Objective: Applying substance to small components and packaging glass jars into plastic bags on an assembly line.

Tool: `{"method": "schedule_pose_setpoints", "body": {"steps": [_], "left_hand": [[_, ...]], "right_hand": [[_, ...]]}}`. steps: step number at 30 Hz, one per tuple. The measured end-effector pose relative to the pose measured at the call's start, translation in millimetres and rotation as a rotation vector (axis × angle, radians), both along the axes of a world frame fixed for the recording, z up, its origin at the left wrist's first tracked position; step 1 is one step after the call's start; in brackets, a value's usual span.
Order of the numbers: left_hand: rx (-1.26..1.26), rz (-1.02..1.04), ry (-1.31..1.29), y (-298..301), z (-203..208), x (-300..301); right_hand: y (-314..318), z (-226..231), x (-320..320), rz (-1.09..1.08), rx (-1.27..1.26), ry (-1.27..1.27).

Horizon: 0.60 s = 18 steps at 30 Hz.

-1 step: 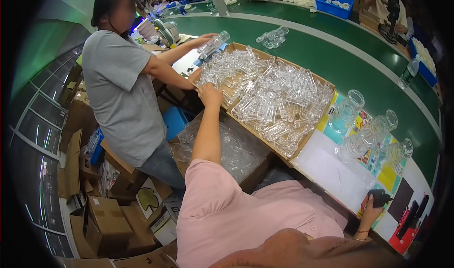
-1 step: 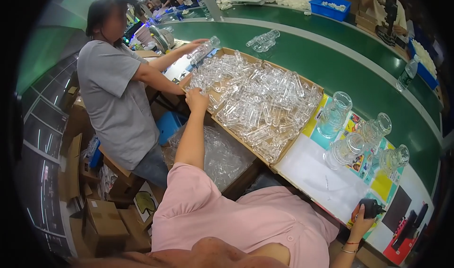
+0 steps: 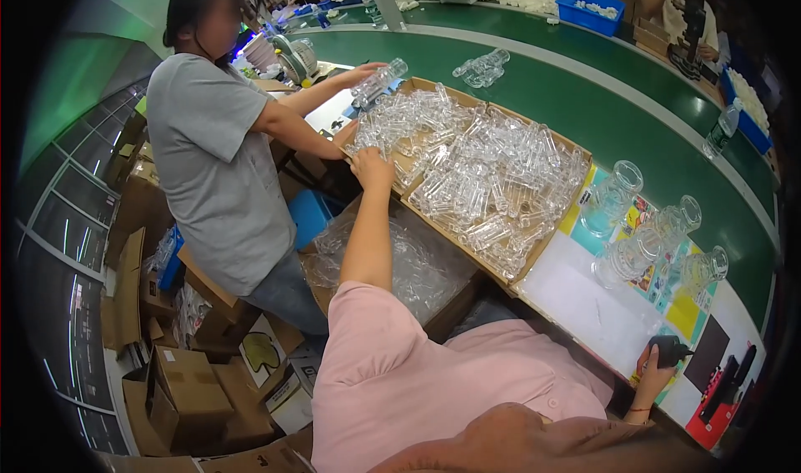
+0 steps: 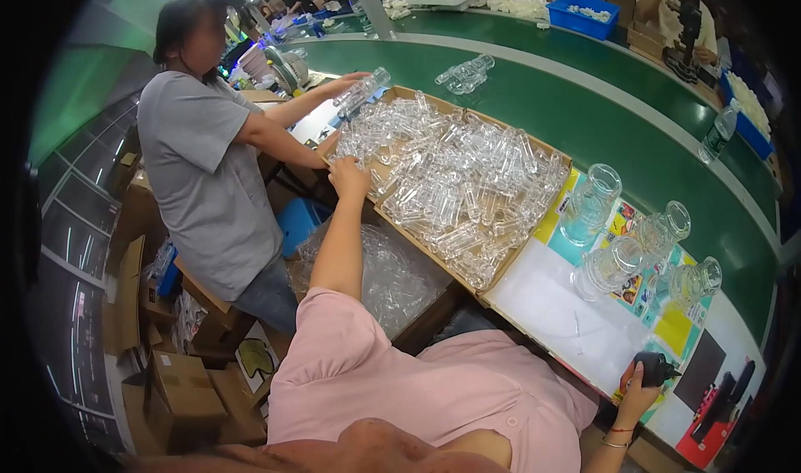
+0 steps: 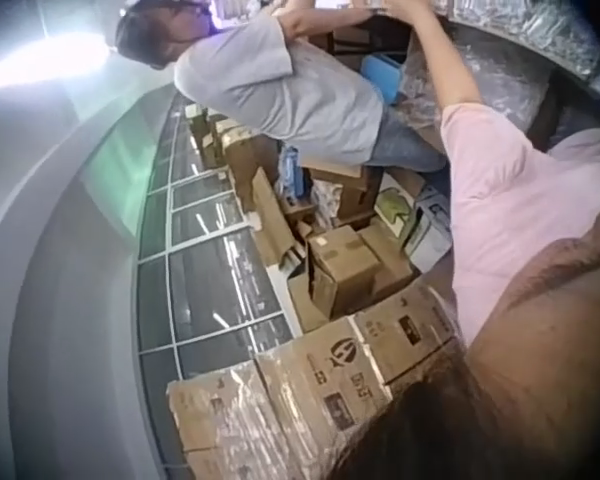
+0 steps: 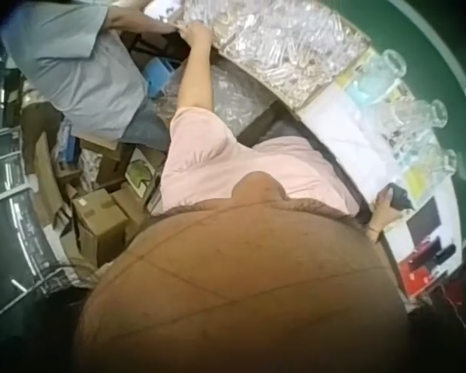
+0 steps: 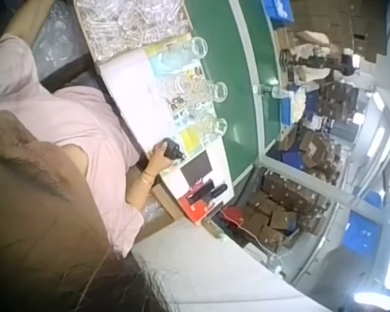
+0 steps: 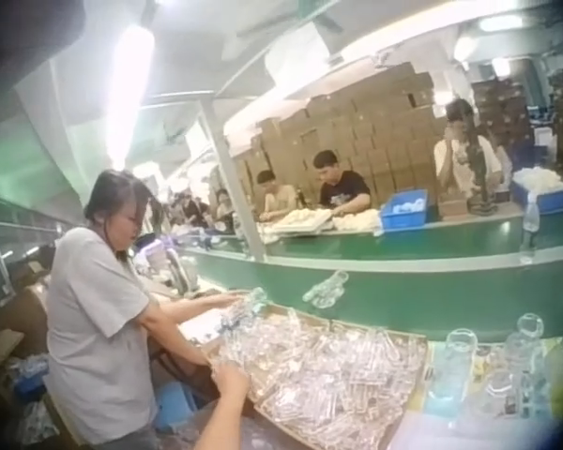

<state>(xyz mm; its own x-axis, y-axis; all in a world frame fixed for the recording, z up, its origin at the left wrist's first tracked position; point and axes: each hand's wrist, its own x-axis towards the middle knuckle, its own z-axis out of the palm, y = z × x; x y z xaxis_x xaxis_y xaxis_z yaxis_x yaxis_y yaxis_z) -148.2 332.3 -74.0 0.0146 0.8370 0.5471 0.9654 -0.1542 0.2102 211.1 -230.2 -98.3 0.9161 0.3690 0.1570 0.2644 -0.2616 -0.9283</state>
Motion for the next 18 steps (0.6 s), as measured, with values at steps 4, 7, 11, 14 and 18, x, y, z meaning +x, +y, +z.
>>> {"method": "schedule_pose_setpoints", "body": {"steps": [4, 7, 11, 14, 18], "left_hand": [[-0.088, -0.009, 0.080, 4.4, -0.2, -0.6], [-0.141, 0.000, 0.131, 5.0, 2.9, -0.7], [-0.201, 0.017, 0.187, 4.1, 5.3, 6.3], [-0.224, -0.004, 0.198, 5.7, 1.4, 7.6], [-0.223, -0.002, 0.166, 6.0, -2.1, 6.4]], "right_hand": [[5.4, -3.1, -1.9, -0.012, 0.037, 0.090], [-4.3, -18.8, 6.6, -0.046, 0.083, 0.312], [-19.1, -37.9, 18.6, -0.066, -0.219, 0.127], [-17.4, -35.0, 13.5, -0.117, -0.215, 0.055], [-16.1, -35.1, 13.5, -0.128, -0.240, 0.037]]}}
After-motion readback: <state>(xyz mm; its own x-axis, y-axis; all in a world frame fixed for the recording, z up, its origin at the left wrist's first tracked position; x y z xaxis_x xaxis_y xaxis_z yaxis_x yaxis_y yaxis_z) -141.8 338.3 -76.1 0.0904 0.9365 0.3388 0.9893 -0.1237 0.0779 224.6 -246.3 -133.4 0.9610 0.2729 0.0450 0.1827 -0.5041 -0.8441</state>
